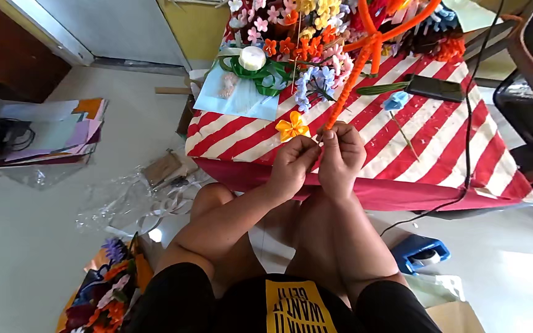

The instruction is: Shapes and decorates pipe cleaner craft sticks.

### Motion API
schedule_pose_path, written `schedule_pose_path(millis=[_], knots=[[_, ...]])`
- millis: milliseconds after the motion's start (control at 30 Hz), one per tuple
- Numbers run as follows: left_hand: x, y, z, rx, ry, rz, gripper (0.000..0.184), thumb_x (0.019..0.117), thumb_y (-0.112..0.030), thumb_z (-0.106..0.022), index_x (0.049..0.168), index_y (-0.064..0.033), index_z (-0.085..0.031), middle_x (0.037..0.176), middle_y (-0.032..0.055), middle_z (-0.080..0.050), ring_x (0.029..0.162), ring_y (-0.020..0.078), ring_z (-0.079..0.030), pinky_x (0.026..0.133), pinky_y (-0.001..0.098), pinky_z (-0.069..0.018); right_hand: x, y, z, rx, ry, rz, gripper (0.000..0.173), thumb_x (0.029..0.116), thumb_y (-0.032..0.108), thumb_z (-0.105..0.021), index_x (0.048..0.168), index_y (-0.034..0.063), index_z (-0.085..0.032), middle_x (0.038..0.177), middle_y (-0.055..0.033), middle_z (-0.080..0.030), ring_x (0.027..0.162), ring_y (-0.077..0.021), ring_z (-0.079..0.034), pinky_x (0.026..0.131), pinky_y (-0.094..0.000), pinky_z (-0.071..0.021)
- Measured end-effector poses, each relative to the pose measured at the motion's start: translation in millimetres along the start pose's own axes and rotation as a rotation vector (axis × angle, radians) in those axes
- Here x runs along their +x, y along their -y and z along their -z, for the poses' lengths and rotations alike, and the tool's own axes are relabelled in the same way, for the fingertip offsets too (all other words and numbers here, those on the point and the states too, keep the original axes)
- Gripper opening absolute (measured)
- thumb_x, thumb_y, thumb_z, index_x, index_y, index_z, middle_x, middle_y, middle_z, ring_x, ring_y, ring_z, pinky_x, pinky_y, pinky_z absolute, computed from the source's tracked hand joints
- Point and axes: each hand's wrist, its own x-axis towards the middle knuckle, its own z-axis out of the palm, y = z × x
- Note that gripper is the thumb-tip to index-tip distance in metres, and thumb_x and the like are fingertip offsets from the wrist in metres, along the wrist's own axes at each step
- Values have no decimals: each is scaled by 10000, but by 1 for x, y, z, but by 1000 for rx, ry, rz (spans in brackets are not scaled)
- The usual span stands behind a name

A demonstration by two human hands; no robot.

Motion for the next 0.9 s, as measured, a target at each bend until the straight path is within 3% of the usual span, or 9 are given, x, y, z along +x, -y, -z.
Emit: schedule_pose_path(millis=[200,333,467,633,733,800,900], knots=[[0,2,-3,-99,3,4,186,1031,-35,-506,905,-92,-629,667,-51,-544,536,-8,-450,508,147,-381,5,-3,10,129,18,-72,142,1045,99,-538,1015,147,-669,984,74,-676,875,-15,-644,783,-203,-555],[-1,0,-4,-199,56,79,237,1040,-38,-465,881,-106,-625,637,-59,-530,520,-11,-436,495,143,-357,5,2,11,204,20,-169,132,1047,128,-541,1006,154,-665,947,66,-668,727,7,-602,630,-162,-520],[1,-11,-1,-425,160,314,284,1054,-66,-420,856,-138,-612,637,-67,-534,475,-29,-410,445,117,-327,7,8,14,341,67,-319,160,1051,172,-524,979,163,-666,900,41,-675,654,-14,-593,569,-172,-512],[4,-3,9,-816,358,523,219,1034,-120,-507,845,-140,-616,658,-74,-551,476,-37,-468,442,101,-391,7,11,14,482,117,-380,186,1056,157,-492,970,129,-655,897,-7,-681,612,-42,-601,539,-190,-529],[6,-3,6,-518,241,393,272,1070,-122,-404,892,-135,-610,660,-67,-565,499,-27,-467,469,114,-386,8,9,14,371,73,-365,176,1046,128,-489,973,135,-649,884,19,-673,635,-26,-603,557,-177,-522],[7,0,6,-314,146,252,229,1062,-78,-421,956,-113,-621,713,-41,-615,563,8,-535,536,157,-458,8,6,13,274,53,-320,146,1040,108,-503,985,139,-635,872,36,-654,615,-10,-573,538,-166,-503],[10,0,9,-253,78,106,121,1039,-50,-463,1068,-141,-537,869,-22,-640,692,50,-624,646,224,-556,5,4,8,163,52,-229,119,1030,77,-511,1003,134,-612,861,52,-648,582,-4,-573,493,-170,-508]])
